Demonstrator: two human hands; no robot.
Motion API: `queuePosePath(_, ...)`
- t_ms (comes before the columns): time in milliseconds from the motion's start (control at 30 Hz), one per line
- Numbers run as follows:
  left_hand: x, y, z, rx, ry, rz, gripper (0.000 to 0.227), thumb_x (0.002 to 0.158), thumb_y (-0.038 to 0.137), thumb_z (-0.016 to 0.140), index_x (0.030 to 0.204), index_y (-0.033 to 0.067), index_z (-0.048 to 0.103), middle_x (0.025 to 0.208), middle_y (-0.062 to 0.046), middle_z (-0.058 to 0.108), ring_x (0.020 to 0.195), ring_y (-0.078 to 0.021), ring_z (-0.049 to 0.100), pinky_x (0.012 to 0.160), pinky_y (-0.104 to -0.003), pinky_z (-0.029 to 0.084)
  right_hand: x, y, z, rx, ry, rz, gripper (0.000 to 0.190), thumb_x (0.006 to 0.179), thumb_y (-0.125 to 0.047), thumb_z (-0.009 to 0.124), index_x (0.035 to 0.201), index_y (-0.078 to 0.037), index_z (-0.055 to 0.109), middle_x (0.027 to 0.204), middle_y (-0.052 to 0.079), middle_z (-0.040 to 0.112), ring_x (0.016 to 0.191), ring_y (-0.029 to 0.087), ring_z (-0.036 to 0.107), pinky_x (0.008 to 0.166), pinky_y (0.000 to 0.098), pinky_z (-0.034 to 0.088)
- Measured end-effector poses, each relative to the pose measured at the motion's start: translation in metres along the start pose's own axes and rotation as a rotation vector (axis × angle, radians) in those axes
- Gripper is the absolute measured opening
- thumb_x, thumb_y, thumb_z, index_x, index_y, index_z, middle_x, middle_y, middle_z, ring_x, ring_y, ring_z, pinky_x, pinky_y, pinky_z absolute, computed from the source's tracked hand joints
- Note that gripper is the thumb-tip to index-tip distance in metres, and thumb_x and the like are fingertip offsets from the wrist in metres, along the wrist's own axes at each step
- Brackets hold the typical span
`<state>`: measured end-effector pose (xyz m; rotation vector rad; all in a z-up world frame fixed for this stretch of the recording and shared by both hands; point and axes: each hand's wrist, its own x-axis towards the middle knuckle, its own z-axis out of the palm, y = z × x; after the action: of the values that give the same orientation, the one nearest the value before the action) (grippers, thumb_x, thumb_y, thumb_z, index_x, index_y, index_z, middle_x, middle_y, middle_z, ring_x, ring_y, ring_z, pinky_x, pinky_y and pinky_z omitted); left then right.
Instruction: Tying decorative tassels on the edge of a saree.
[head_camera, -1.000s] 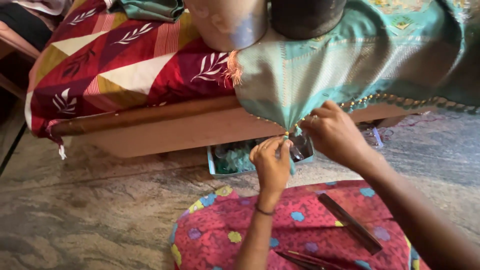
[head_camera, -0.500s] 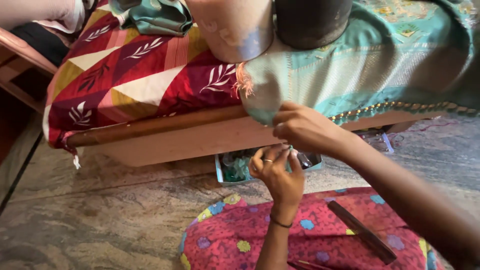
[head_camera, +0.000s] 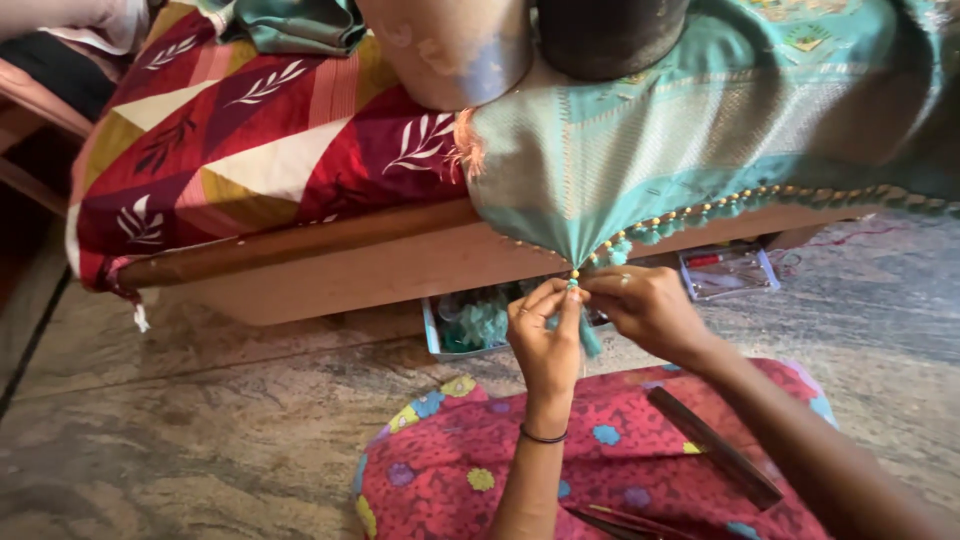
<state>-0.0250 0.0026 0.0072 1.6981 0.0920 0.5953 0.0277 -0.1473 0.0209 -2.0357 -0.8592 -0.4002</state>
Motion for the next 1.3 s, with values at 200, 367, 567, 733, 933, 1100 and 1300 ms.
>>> queuePosePath(200,-0.003,-0.003,0.000,0.185,0.087,0.191,0.011,0.090,0.014,0.072,0.085,0.0105,0.081,0.099,0.000,0.074,0.105,-0.0207,0.063,0.095,-0.037,0.049,0.024,-0.031,-0.049,-0.203,-0.188,-0.251,0.031,0.073,0.004,0.068,0.102,-0.002,0.077,0.086,0.011,0.067,0.079,0.031,0.068,0.071,0.0427,0.056)
queuePosePath(367,-0.008,0.004,0.004,0.421,0.186,0.248,0.011,0.088,0.017,0.072,0.089,0.0108,0.081,0.102,-0.004,0.068,0.108,-0.0269,0.058,0.099,-0.044,0.041,0.091,-0.048,-0.032,-0.262,-0.251,-0.600,0.011,0.071,-0.008,0.074,0.081,-0.002,0.073,0.086,0.008,0.065,0.081,0.025,0.062,0.062,0.0385,0.052)
queuePosePath(567,-0.004,0.002,0.000,0.506,0.211,0.412,0.013,0.091,0.013,0.069,0.098,0.0053,0.077,0.111,-0.004,0.071,0.118,-0.0265,0.058,0.111,-0.049,0.033,0.101,-0.042,-0.011,-0.412,-0.356,-0.466,0.006,0.068,-0.008,0.076,0.071,-0.007,0.070,0.079,0.007,0.064,0.082,0.027,0.063,0.071,0.0409,0.055)
queuePosePath(733,-0.003,-0.010,0.002,0.291,0.119,0.180,0.010,0.089,0.012,0.071,0.089,0.0072,0.080,0.104,-0.003,0.074,0.111,-0.0250,0.059,0.100,-0.042,0.042,0.032,-0.034,-0.013,-0.173,0.025,-0.113,0.016,0.077,-0.002,0.072,0.092,-0.005,0.076,0.082,0.011,0.067,0.078,0.029,0.066,0.068,0.0406,0.054)
queuePosePath(933,-0.006,-0.013,0.009,-0.138,0.001,-0.078,0.011,0.091,0.009,0.069,0.088,0.0060,0.079,0.100,-0.003,0.075,0.100,-0.0227,0.066,0.090,-0.038,0.051,-0.003,0.006,0.008,0.077,-0.076,0.294,0.019,0.085,-0.012,0.077,0.102,-0.004,0.076,0.093,0.014,0.076,0.074,0.025,0.076,0.068,0.0366,0.059)
queuePosePath(1100,-0.006,0.013,-0.002,0.146,0.045,0.142,0.010,0.091,0.011,0.070,0.086,0.0087,0.078,0.098,-0.002,0.075,0.101,-0.0219,0.064,0.093,-0.037,0.050,-0.006,-0.016,-0.035,0.050,-0.114,0.212,0.020,0.085,-0.010,0.073,0.104,-0.006,0.078,0.102,0.012,0.077,0.077,0.023,0.077,0.064,0.0347,0.062)
queuePosePath(1300,-0.011,0.020,0.001,0.374,0.106,0.326,0.008,0.091,0.015,0.072,0.088,0.0116,0.079,0.103,-0.001,0.074,0.110,-0.0227,0.060,0.101,-0.042,0.039,0.061,-0.057,-0.064,-0.147,-0.391,-0.197,0.017,0.081,-0.003,0.072,0.097,0.001,0.076,0.081,0.014,0.070,0.072,0.028,0.070,0.066,0.0407,0.056)
